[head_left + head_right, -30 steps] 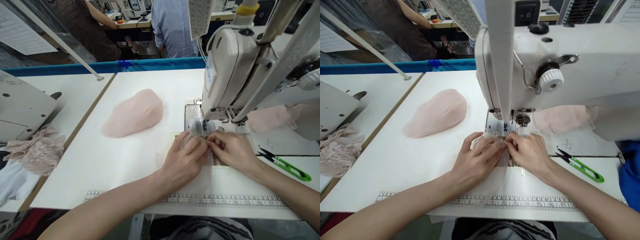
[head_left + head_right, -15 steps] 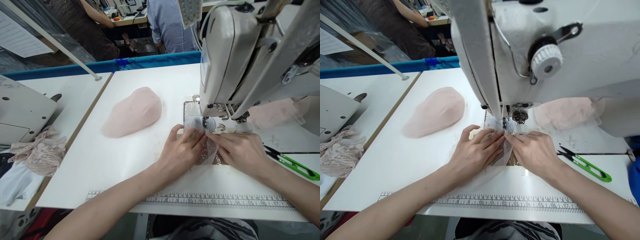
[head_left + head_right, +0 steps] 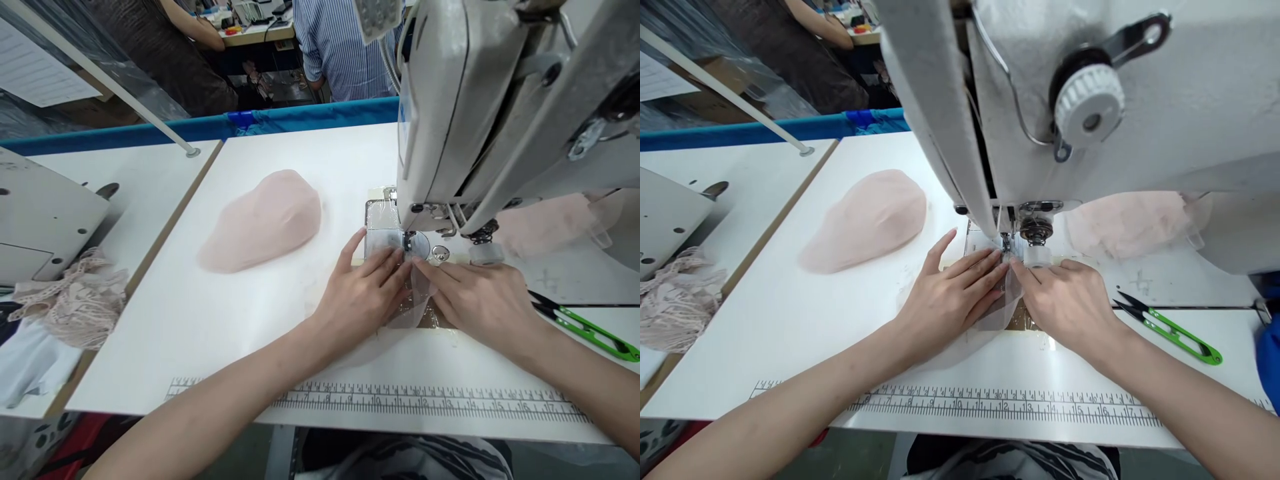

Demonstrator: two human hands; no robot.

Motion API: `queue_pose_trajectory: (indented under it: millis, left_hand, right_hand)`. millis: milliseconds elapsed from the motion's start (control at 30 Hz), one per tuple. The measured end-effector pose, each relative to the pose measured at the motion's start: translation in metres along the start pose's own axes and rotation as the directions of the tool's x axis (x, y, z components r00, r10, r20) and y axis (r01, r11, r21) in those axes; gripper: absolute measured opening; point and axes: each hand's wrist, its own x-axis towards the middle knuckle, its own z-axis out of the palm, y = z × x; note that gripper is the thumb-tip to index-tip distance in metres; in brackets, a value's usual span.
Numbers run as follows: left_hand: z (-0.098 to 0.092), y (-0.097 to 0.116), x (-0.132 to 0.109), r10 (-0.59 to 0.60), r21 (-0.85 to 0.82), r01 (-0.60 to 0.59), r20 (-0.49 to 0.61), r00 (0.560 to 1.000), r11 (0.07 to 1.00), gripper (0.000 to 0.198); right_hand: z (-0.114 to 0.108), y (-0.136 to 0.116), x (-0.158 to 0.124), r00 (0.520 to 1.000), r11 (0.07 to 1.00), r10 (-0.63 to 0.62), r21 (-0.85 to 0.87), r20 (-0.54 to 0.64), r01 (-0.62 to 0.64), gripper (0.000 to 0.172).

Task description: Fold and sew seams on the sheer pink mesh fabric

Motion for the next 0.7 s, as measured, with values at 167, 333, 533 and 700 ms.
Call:
queue_pose_trajectory:
  millis: [167, 333, 533, 700]
  left_hand:
    - [0.0026, -0.0020, 0.0015, -0.014, -0.023, 0.014, -0.008, 1.000, 1.000, 0.030]
    - [0.0016, -0.0007, 0.0011, -0.015, -0.007, 0.015, -0.004, 1.000, 1.000, 0.031]
    - [-0.0004, 0.0025, 0.0003, -0.017, -0.016, 0.017, -0.003, 1.000, 1.000, 0.031]
    - [-0.0012, 0.0032, 0.0009, -0.021, -0.015, 0.021, -0.014, 1.000, 1.000, 0.031]
  right_hand:
    - [0.0014, 0.0006, 0.0010, 0.999, 1.000, -0.002, -0.023, 0.048, 0.003, 0.037]
    - [0.0011, 0.0004, 0.0011, 0.999, 1.000, -0.012, -0.013, 0.036, 0.012, 0.038]
    - [0.0007, -0.0004, 0.0001, 1.000, 1.000, -0.021, -0.012, 0.011, 0.022, 0.035]
    - [0.0010, 0.0001, -0.0002, 1.000, 1.000, -0.021, -0.009, 0.013, 0.022, 0.036]
